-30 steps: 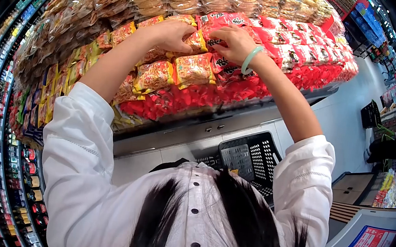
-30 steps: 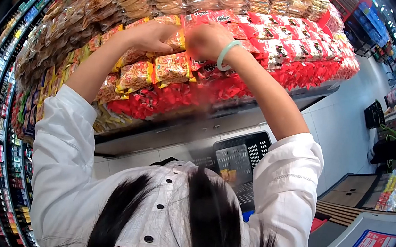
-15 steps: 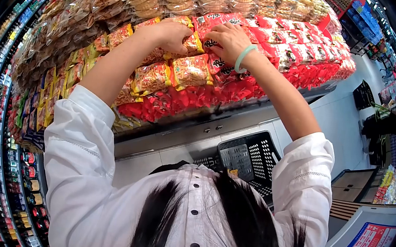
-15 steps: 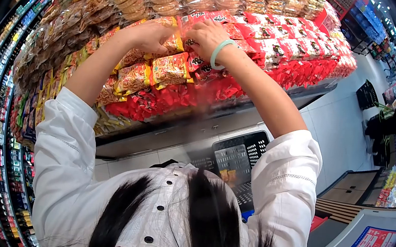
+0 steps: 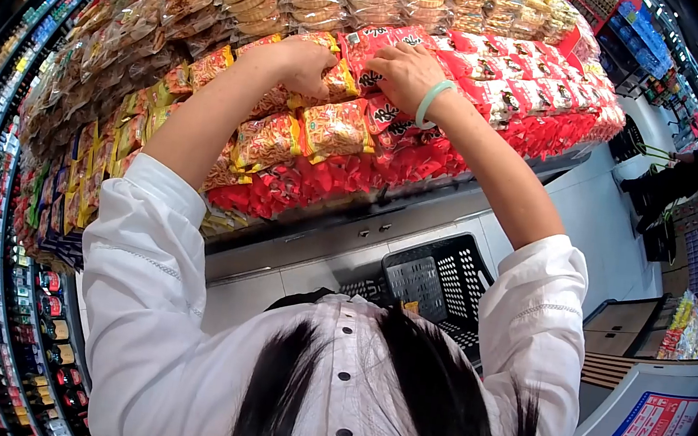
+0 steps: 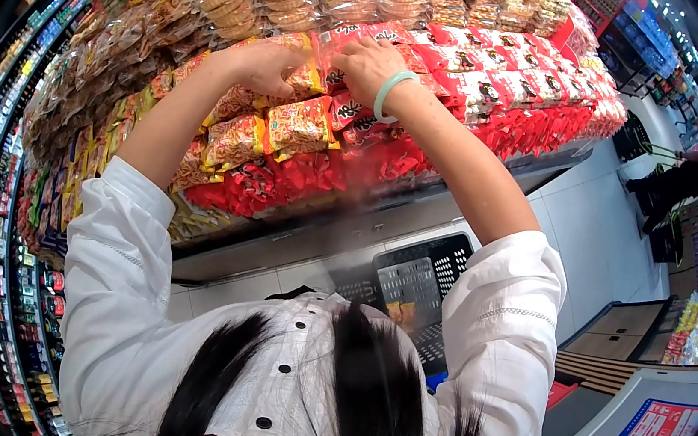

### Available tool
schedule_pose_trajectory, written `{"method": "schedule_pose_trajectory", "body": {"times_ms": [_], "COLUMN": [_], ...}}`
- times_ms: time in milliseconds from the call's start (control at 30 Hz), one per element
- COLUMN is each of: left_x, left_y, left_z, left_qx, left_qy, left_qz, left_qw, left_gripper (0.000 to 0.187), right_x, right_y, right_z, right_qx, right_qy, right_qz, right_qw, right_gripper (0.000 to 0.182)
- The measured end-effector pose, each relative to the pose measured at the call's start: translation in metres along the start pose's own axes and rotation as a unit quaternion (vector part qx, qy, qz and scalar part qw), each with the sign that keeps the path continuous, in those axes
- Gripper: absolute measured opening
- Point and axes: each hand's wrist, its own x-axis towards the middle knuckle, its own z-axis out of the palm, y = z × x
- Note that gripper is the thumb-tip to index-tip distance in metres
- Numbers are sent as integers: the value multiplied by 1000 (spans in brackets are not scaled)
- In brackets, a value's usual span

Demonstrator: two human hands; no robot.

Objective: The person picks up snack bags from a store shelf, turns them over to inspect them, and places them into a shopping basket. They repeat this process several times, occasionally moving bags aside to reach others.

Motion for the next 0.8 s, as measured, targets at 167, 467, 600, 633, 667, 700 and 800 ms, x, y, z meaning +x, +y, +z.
{"method": "schedule_pose_trajectory", "body": {"times_ms": [167,467,600,633,667,700,800], "left_x": [-5,-6,-8,-7,-6,-5,-4], "left_y": [6,1,9,7,5,3,2], "left_z": [-10,-3,-13,-10,-8,-6,-3], "left_qx": [-13,-30,-20,-25,-28,-33,-40], "left_qy": [-30,11,-31,-28,-25,-17,-6], "left_qz": [-20,3,-25,-22,-18,-17,-11], "left_qw": [999,999,999,999,999,999,999], "left_gripper": [73,60,62,62,63,64,66], "right_x": [-1,-2,-6,-5,-3,-1,4], "right_y": [8,8,10,10,10,10,9], "right_z": [10,10,5,3,1,-1,-2], "right_qx": [5,17,29,32,36,39,60], "right_qy": [20,26,51,39,28,17,1], "right_qz": [-8,4,-31,-29,-28,-26,-52], "right_qw": [1000,1000,998,998,999,999,997], "right_gripper": [32,29,33,35,36,37,40]}}
